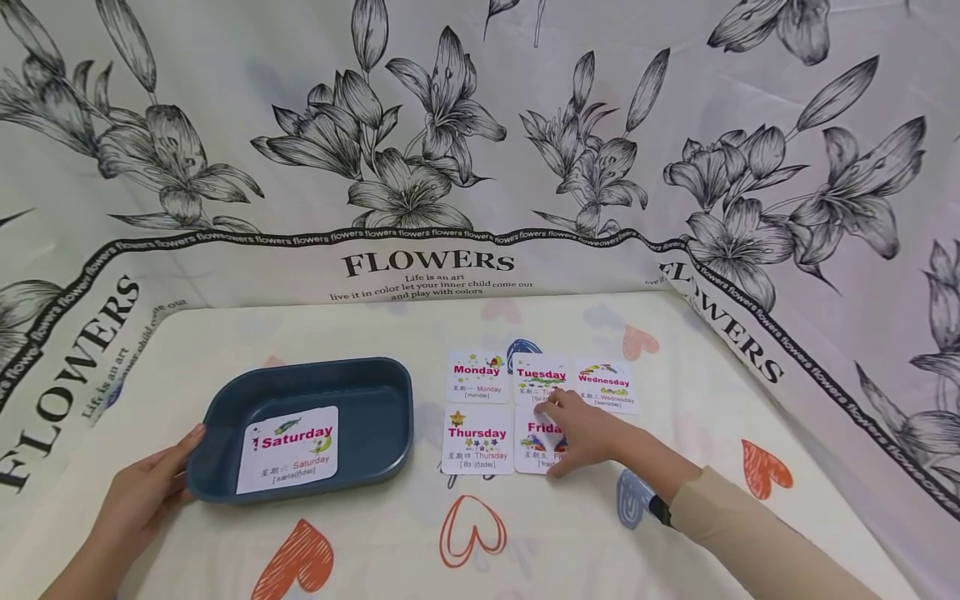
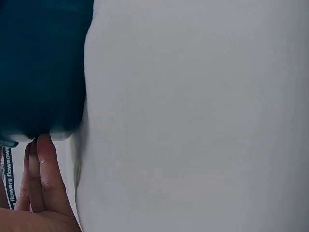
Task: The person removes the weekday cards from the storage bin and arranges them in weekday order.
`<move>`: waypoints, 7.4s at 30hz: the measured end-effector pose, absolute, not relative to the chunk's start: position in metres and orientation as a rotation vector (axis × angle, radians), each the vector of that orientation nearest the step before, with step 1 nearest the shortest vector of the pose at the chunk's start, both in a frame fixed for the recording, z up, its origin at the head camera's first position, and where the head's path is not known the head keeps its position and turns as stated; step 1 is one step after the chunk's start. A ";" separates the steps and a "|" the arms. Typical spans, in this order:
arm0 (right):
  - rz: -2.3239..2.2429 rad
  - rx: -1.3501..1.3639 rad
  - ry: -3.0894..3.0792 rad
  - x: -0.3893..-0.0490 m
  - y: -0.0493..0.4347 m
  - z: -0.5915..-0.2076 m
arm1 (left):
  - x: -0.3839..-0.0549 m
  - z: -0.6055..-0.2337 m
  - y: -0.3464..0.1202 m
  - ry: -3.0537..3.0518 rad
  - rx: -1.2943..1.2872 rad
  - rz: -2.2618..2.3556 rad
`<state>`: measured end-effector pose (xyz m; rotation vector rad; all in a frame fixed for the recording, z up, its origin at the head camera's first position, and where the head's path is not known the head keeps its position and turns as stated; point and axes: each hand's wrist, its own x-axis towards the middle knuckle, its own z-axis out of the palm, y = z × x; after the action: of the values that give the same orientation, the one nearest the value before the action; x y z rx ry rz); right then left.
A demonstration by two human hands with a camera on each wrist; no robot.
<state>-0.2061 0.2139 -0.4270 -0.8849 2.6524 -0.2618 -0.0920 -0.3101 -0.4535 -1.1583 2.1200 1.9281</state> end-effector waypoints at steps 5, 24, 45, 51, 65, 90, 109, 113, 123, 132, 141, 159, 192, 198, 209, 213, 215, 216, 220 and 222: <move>-0.264 -0.874 2.646 -0.206 0.214 -0.430 | -0.092 -0.454 -0.310 2.131 -1.162 1.919; -0.164 -0.763 2.604 -0.220 0.218 -0.404 | -0.093 -0.454 -0.309 2.154 -1.176 1.900; -0.154 -0.693 2.500 -0.221 0.219 -0.394 | -0.093 -0.454 -0.310 2.129 -1.194 1.920; -0.138 -0.666 2.500 -0.222 0.211 -0.391 | -0.093 -0.453 -0.309 2.143 -1.193 1.903; -0.137 -0.695 2.502 -0.229 0.189 -0.388 | -0.092 -0.454 -0.311 2.144 -1.140 1.949; -0.065 -0.785 2.464 -0.235 0.122 -0.376 | -0.091 -0.449 -0.311 2.161 -1.106 1.962; -0.021 -0.836 2.429 -0.236 0.085 -0.362 | -0.092 -0.445 -0.306 2.282 -1.120 1.899; -0.026 -0.859 2.417 -0.238 0.079 -0.361 | -0.092 -0.445 -0.306 2.292 -1.126 1.883; -0.018 -0.957 2.400 -0.238 0.060 -0.355 | -0.094 -0.445 -0.307 2.279 -1.106 1.906; 0.004 -1.064 2.392 -0.238 0.032 -0.344 | -0.094 -0.445 -0.309 2.268 -1.069 1.932; 0.071 -1.140 2.373 -0.237 -0.001 -0.340 | -0.095 -0.445 -0.309 2.258 -1.059 1.942; 0.027 -1.307 2.292 -0.222 -0.080 -0.354 | -0.095 -0.447 -0.309 2.289 -1.099 1.874; 0.201 -1.208 2.305 -0.215 -0.135 -0.387 | -0.094 -0.447 -0.307 2.248 -1.102 1.934; 0.271 -1.232 2.307 -0.211 -0.141 -0.395 | -0.094 -0.448 -0.306 2.232 -1.108 1.944; 0.367 -1.250 2.348 -0.206 -0.145 -0.398 | -0.095 -0.448 -0.310 2.254 -1.108 1.918; 0.387 -1.275 2.364 -0.204 -0.144 -0.400 | -0.095 -0.448 -0.310 2.254 -1.106 1.930; 0.397 -1.285 2.363 -0.203 -0.144 -0.402 | -0.095 -0.449 -0.310 2.256 -1.102 1.937; 0.404 -1.286 2.361 -0.202 -0.144 -0.402 | -0.095 -0.449 -0.310 2.255 -1.106 1.937; 0.440 -1.286 2.352 -0.200 -0.147 -0.406 | -0.094 -0.448 -0.310 2.244 -1.103 1.954; 0.467 -1.286 2.357 -0.198 -0.148 -0.407 | -0.093 -0.448 -0.310 2.246 -1.094 1.958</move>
<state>-0.1983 -0.1485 -0.4069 -1.2864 2.3568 0.4669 -0.0932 -0.3097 -0.4479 -1.0943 2.2459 1.9577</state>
